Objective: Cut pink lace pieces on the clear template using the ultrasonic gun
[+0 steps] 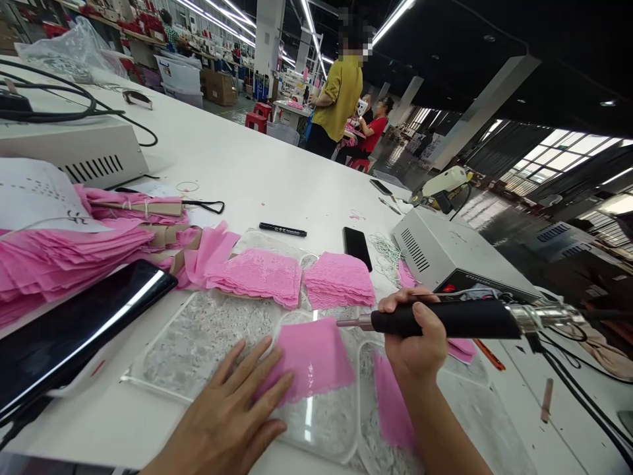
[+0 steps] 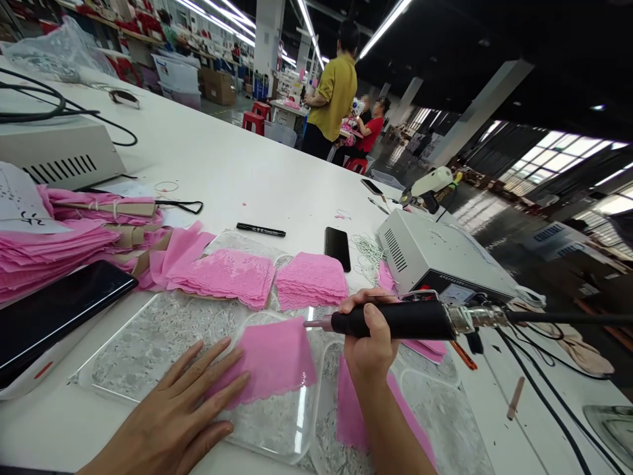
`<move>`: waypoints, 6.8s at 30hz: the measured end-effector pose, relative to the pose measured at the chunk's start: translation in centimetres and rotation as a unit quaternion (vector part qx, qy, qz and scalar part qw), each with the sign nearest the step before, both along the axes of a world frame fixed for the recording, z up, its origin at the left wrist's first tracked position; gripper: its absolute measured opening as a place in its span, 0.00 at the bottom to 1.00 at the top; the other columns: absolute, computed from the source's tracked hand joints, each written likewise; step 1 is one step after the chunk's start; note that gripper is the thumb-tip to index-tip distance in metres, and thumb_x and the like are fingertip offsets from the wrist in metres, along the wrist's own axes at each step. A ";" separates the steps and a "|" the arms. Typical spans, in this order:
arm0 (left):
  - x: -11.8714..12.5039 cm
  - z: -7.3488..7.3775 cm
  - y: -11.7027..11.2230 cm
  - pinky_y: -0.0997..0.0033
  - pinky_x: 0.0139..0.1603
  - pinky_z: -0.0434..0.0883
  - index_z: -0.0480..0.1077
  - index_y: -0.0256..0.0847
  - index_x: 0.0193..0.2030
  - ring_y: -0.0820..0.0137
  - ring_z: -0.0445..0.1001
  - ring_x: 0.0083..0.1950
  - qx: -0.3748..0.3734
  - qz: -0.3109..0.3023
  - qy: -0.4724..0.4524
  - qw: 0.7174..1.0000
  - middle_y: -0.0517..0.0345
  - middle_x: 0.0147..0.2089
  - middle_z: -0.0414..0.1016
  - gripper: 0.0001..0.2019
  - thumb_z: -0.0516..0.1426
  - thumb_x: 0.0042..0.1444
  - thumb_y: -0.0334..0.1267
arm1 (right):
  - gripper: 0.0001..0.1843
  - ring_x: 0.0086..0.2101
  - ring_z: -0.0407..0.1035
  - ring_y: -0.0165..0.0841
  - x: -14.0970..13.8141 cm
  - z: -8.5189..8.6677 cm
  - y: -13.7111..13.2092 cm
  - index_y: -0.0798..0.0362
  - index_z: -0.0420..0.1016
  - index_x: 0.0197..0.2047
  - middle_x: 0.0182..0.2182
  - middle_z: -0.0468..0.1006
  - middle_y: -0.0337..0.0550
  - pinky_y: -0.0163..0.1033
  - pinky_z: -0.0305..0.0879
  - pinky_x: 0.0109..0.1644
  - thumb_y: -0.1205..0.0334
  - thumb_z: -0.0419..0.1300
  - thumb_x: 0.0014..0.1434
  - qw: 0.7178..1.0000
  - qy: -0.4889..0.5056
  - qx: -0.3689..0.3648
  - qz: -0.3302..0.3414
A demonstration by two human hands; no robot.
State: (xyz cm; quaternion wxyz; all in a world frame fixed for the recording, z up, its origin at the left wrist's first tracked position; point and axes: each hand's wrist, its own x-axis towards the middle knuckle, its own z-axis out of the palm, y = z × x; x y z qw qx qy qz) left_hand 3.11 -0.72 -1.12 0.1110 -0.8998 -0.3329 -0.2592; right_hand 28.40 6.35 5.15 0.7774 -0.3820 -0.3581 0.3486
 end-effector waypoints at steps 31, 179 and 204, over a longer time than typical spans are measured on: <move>0.2 0.3 0.1 0.54 0.73 0.45 0.71 0.43 0.57 0.59 0.55 0.70 -0.022 -0.002 -0.051 0.998 0.56 0.64 0.66 0.16 0.54 0.64 0.37 | 0.05 0.24 0.66 0.28 -0.5 -0.4 0.4 0.51 0.68 0.30 0.27 0.68 0.34 0.40 0.67 0.32 0.63 0.61 0.49 0.996 -0.071 0.048 -0.012; -0.9 1.9 -2.4 0.50 0.63 0.65 0.69 0.38 0.54 0.57 0.68 0.61 -0.116 -0.002 -0.125 0.985 0.47 0.51 0.76 0.14 0.55 0.63 0.39 | 0.05 0.24 0.66 0.29 -6.6 0.2 -2.1 0.50 0.69 0.31 0.27 0.67 0.36 0.41 0.69 0.31 0.62 0.62 0.50 0.983 -0.078 0.003 0.166; -1.7 1.5 -3.1 0.59 0.56 0.69 0.71 0.32 0.47 0.60 0.74 0.54 -0.056 -0.041 -0.220 0.973 0.49 0.41 0.80 0.12 0.54 0.56 0.27 | 0.08 0.25 0.66 0.28 -6.6 0.9 -3.5 0.51 0.71 0.33 0.27 0.67 0.36 0.39 0.68 0.29 0.59 0.65 0.50 0.976 -0.034 -0.009 0.217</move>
